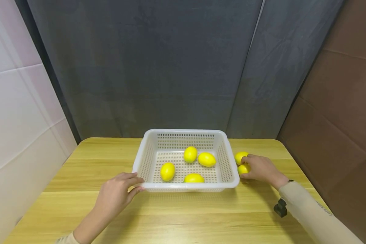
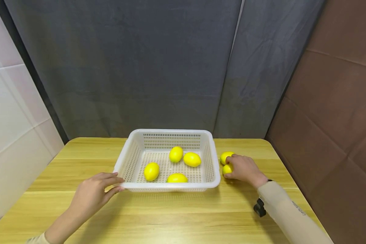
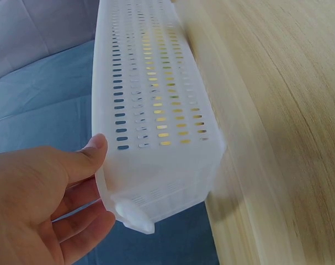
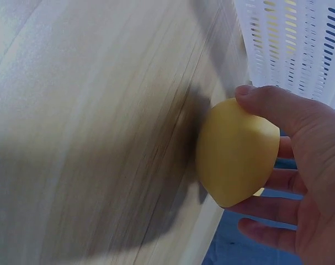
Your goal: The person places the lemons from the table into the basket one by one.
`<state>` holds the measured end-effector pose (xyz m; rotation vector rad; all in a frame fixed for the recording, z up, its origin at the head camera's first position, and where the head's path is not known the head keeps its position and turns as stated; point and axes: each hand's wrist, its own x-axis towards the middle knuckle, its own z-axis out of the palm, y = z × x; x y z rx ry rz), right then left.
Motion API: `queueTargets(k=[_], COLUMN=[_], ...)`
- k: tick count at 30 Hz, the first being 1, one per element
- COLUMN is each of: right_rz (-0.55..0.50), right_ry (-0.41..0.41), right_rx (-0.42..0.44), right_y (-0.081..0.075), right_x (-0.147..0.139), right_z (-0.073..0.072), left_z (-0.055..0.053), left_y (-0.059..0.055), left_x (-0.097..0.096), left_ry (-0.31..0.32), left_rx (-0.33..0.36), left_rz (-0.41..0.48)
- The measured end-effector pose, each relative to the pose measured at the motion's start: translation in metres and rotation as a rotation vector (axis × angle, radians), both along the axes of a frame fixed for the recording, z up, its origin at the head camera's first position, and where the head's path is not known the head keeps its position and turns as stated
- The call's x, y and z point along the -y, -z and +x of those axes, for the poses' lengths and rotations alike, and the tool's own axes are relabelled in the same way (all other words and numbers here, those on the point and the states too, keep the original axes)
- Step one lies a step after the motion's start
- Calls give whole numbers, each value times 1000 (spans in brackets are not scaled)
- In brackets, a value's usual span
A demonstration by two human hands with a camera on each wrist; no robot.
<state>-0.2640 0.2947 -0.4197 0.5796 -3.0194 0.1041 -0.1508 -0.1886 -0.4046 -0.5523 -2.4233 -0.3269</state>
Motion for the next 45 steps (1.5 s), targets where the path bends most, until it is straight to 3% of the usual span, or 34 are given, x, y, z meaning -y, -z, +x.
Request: queueTargets(k=[34,45], right_rz=[-7,-3], right_ry=[-15,-10], right_rx=[-20,-25], right_y=[-11,-13], right_x=[0,-2], right_z=[3,5], left_z=[1,1], left_y=[-1,0], left_x=[-1,0], left_ry=[-13,-2], left_rx=[37,3], left_rz=[4,-6])
